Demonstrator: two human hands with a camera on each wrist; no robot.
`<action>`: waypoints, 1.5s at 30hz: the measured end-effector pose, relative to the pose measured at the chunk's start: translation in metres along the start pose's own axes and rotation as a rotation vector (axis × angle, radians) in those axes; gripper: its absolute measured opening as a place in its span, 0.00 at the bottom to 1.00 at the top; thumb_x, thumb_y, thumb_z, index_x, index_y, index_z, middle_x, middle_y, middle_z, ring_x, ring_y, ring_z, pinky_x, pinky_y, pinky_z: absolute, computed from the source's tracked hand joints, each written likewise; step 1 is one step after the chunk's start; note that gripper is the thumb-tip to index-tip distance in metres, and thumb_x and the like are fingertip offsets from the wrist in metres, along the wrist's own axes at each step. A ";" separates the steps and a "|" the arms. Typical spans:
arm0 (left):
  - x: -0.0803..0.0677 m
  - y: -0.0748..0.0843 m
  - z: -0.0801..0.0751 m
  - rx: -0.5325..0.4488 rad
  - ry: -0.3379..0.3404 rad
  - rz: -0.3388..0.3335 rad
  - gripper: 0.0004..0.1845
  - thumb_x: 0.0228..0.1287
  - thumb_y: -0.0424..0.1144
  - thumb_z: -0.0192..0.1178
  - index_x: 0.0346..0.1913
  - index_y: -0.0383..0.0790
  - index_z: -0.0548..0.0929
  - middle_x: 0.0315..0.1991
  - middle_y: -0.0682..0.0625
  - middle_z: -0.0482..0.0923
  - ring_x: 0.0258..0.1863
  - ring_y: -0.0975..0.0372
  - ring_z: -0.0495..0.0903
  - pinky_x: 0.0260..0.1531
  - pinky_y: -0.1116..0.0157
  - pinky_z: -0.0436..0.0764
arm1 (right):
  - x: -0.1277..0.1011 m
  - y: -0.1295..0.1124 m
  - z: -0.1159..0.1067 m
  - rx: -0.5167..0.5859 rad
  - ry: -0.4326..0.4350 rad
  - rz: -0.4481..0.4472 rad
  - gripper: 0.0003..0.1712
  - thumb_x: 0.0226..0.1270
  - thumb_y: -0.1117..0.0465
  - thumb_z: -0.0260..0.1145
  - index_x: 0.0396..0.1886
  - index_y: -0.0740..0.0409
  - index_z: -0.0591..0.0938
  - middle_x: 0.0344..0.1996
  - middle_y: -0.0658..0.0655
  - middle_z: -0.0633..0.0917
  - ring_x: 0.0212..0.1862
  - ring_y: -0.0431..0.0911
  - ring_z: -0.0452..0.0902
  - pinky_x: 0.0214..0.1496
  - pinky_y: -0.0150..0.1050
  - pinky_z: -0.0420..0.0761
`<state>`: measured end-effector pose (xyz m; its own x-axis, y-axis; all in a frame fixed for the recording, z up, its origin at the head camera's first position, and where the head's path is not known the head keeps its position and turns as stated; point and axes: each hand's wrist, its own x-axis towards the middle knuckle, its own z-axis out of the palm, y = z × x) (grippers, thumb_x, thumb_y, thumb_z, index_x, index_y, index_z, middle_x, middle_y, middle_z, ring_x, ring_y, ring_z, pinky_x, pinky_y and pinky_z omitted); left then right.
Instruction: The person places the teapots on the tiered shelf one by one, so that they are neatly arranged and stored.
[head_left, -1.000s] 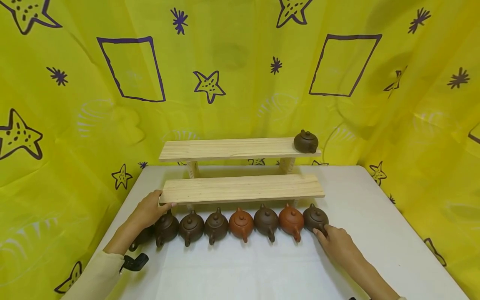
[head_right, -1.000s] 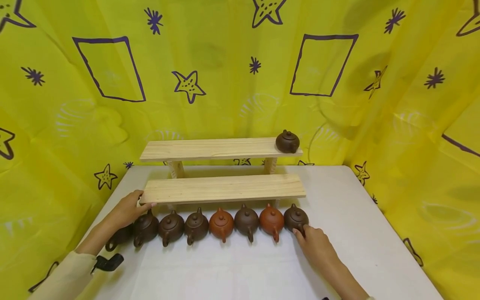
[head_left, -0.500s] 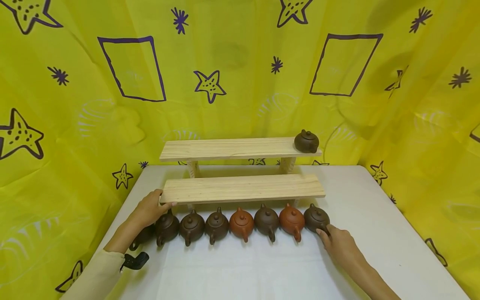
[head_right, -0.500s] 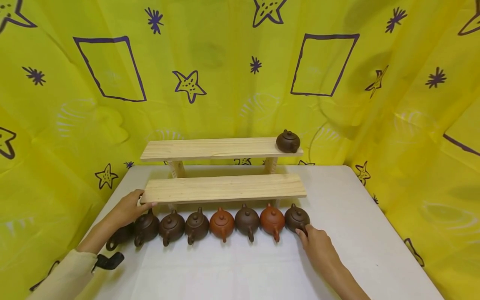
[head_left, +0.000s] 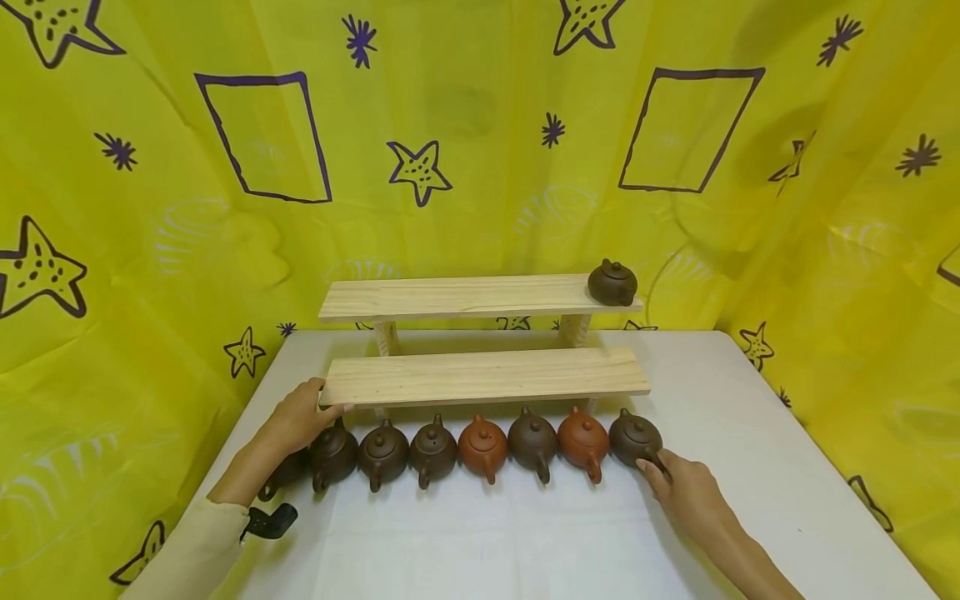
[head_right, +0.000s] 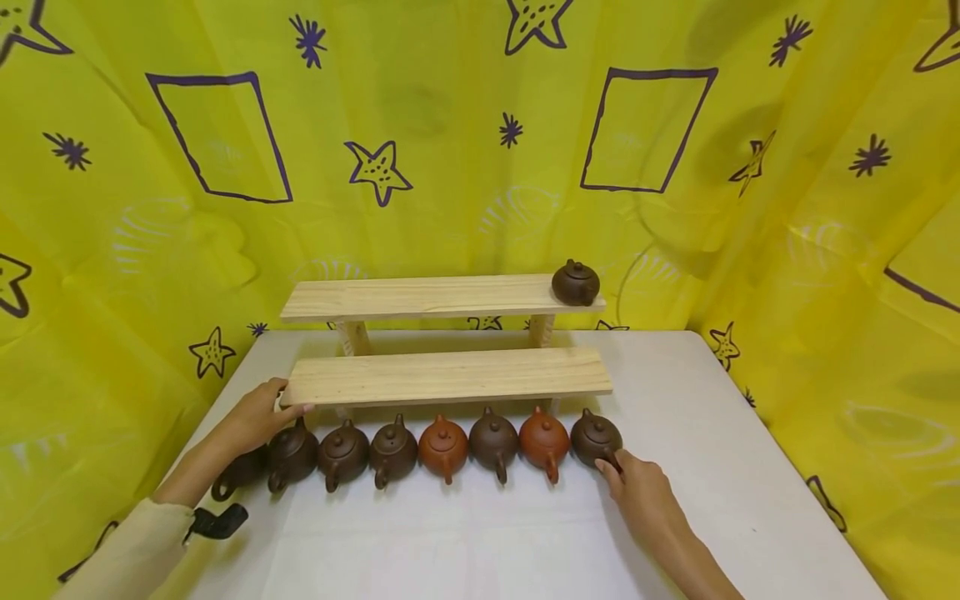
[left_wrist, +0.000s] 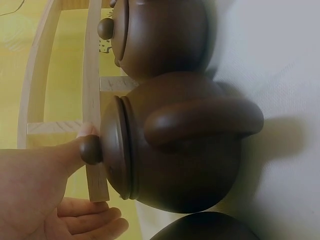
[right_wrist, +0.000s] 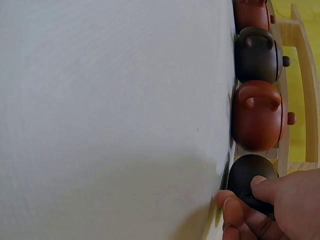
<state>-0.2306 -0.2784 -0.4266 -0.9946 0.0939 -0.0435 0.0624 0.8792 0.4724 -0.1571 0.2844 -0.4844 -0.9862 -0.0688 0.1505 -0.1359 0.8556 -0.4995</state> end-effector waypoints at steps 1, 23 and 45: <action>0.000 0.000 0.000 0.002 -0.001 0.000 0.41 0.77 0.49 0.63 0.68 0.12 0.63 0.64 0.17 0.70 0.62 0.29 0.74 0.60 0.36 0.74 | 0.000 0.000 -0.001 0.001 0.002 -0.001 0.21 0.80 0.58 0.65 0.24 0.54 0.71 0.15 0.46 0.74 0.22 0.42 0.68 0.24 0.36 0.67; 0.002 -0.003 0.001 -0.012 -0.007 0.002 0.42 0.76 0.50 0.64 0.68 0.12 0.63 0.63 0.18 0.70 0.61 0.30 0.74 0.60 0.37 0.74 | 0.002 -0.024 -0.030 0.015 0.069 -0.092 0.18 0.81 0.61 0.63 0.27 0.55 0.74 0.17 0.48 0.80 0.19 0.35 0.69 0.20 0.33 0.69; 0.002 -0.004 0.001 -0.013 -0.002 0.009 0.41 0.76 0.49 0.65 0.68 0.12 0.64 0.63 0.17 0.70 0.62 0.29 0.74 0.61 0.36 0.74 | 0.054 -0.071 -0.055 0.031 0.090 -0.135 0.16 0.81 0.59 0.64 0.30 0.60 0.76 0.18 0.51 0.81 0.21 0.43 0.71 0.21 0.34 0.67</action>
<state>-0.2328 -0.2809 -0.4292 -0.9939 0.1027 -0.0407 0.0702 0.8719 0.4845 -0.1956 0.2481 -0.3942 -0.9464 -0.1349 0.2936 -0.2712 0.8254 -0.4951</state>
